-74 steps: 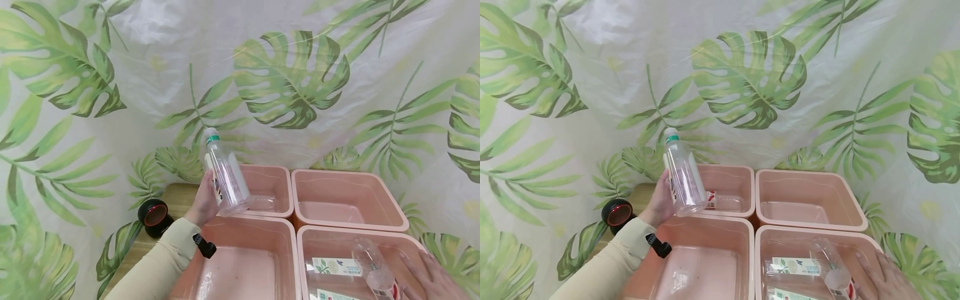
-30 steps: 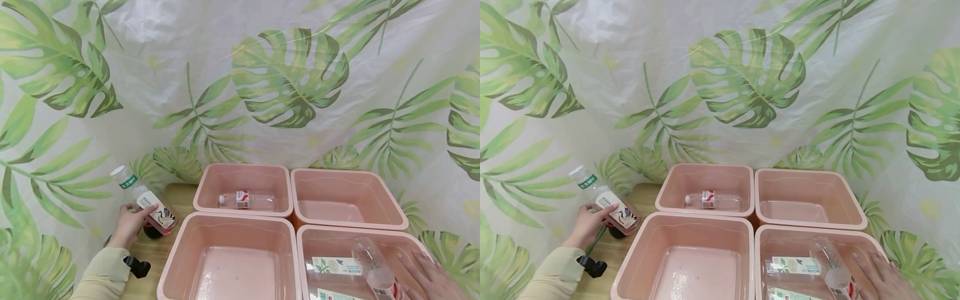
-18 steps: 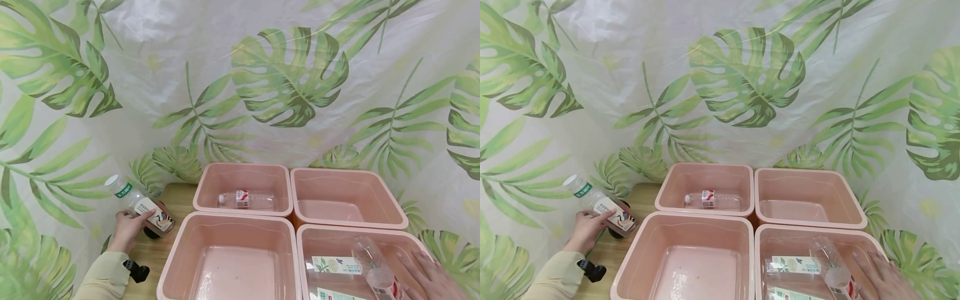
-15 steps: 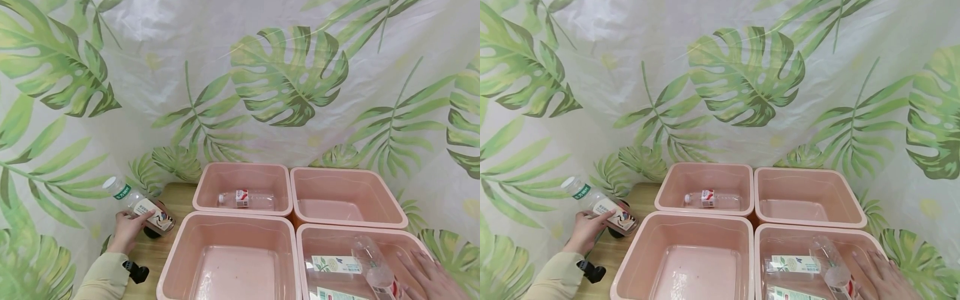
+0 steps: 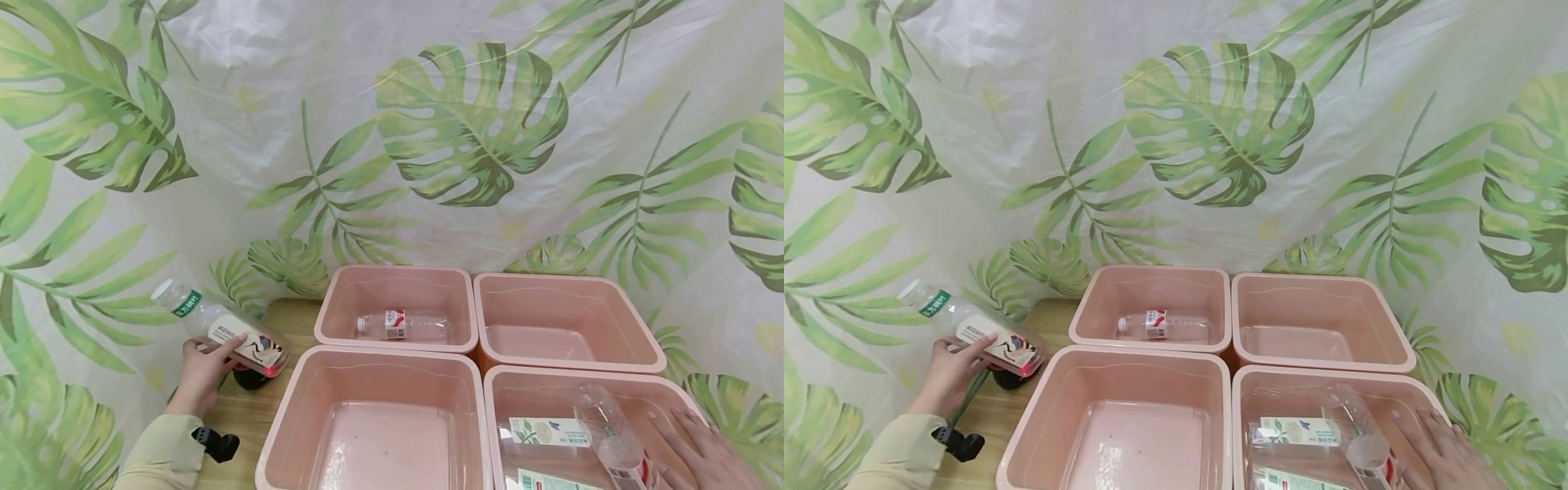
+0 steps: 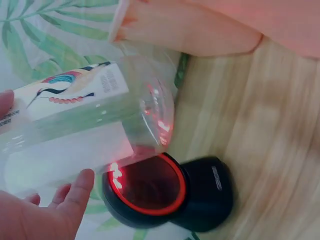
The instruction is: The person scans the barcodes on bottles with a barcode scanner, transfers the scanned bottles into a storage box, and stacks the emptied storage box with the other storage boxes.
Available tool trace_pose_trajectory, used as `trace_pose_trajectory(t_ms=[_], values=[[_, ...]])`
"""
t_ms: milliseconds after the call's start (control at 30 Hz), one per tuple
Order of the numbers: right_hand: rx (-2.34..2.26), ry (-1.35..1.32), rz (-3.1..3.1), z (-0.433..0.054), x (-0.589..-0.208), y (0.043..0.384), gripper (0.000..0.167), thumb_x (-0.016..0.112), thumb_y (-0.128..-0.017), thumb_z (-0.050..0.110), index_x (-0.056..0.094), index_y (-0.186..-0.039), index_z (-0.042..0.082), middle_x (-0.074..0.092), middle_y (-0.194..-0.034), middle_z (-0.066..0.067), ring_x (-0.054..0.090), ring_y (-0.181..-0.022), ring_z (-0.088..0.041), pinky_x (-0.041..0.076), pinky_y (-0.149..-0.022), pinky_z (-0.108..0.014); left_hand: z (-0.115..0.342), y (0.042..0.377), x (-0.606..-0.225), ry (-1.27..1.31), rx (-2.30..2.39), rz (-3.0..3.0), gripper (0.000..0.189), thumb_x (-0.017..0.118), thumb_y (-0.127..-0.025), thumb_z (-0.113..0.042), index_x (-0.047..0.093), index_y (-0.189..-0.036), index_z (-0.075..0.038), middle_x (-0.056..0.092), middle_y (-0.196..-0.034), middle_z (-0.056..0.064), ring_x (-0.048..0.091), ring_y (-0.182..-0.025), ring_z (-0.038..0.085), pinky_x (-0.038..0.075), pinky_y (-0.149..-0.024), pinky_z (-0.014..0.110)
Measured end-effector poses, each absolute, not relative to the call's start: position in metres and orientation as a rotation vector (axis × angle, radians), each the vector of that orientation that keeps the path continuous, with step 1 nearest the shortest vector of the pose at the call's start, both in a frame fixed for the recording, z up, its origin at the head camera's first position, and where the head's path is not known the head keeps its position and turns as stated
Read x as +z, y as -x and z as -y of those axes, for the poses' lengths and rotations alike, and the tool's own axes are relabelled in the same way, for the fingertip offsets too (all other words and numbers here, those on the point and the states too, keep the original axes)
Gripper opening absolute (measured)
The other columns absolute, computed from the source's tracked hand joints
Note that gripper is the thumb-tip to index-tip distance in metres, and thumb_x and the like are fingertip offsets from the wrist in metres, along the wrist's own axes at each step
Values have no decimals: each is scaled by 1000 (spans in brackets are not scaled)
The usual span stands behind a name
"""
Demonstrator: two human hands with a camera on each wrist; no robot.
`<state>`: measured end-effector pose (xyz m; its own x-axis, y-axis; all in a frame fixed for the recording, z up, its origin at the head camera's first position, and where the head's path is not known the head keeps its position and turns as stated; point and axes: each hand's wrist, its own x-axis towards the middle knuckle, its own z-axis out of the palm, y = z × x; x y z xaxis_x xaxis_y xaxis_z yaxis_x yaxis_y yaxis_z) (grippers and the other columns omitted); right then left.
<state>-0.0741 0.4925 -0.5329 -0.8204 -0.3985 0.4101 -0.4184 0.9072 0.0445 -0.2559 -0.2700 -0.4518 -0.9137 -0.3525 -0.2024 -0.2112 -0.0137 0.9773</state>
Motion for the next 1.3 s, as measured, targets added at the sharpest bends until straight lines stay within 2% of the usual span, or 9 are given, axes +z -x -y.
trace_pose_trajectory(t_ms=[233, 467, 800, 933, 1000, 1100, 1167, 1200, 1300], values=[[77, -607, 2650, -492, -532, 74, 104, 80, -87, 40, 16, -167, 24, -5, -167, 21, -11, -151, 1, -15, -116, -22, 248, 260, -424, -484, -2220, 1966, 68, 70, -100, -21, 16, -141, -21, 41, -131, 2, 60, -98, -1, 53, -92, 20], [43, -594, 2624, -491, -534, 75, 108, 81, -82, 46, 17, -167, 27, -6, -165, 24, -10, -149, 4, -12, -116, -19, 210, 273, -403, -339, -2318, 1842, 53, 68, -101, -15, 25, -131, -25, 48, -130, -1, 62, -103, 1, 54, -87, 19], [62, -609, 2594, -492, -533, 78, 96, 76, -89, 46, 23, -166, 24, -3, -164, 26, -7, -149, 4, -11, -114, -17, 147, 292, -397, -235, -2544, 1643, 33, 66, -102, -11, 44, -124, -19, 68, -100, -6, 67, -84, 8, 56, -82, 24], [75, -603, 2585, -493, -535, 78, 90, 74, -93, 44, 25, -165, 23, 7, -168, 13, -6, -148, 5, -11, -114, -18, 121, 298, -401, -266, -2647, 1566, 34, 66, -102, -12, 43, -126, -20, 69, -99, -3, 67, -83, 10, 57, -83, 27], [89, -585, 2590, -493, -536, 79, 90, 75, -92, 43, 26, -165, 24, 25, -167, -7, -7, -147, 7, -12, -114, -19, 108, 300, -405, -276, -2676, 1553, 39, 66, -102, -12, 40, -130, -20, 68, -101, -1, 67, -85, 12, 58, -84, 28], [102, -582, 2575, -493, -537, 81, 90, 75, -91, 45, 28, -164, 23, 48, -143, -19, -5, -146, 9, -11, -113, -18, 88, 300, -409, -275, -2707, 1550, 45, 65, -102, -11, 35, -135, -17, 66, -103, 2, 68, -84, 14, 58, -82, 28], [103, -577, 2577, -492, -537, 81, 91, 76, -91, 46, 27, -165, 25, 48, -141, -19, -5, -146, 9, -11, -113, -18, 74, 300, -410, -252, -2740, 1540, 45, 64, -103, -11, 34, -136, -15, 66, -102, 3, 68, -82, 14, 58, -80, 28], [103, -581, 2570, -492, -538, 81, 91, 75, -91, 46, 28, -165, 24, 44, -150, -16, -5, -146, 8, -11, -113, -18, 67, 300, -409, -240, -2757, 1533, 45, 64, -103, -11, 35, -136, -14, 67, -101, 3, 68, -81, 14, 58, -79, 28], [106, -576, 2577, -492, -539, 79, 90, 76, -91, 41, 27, -165, 26, 16, -170, 7, -5, -147, 7, -11, -112, -18, 44, 300, -407, -180, -2818, 1502, 41, 64, -102, -10, 39, -135, -12, 68, -102, 4, 69, -81, 14, 58, -77, 27]])
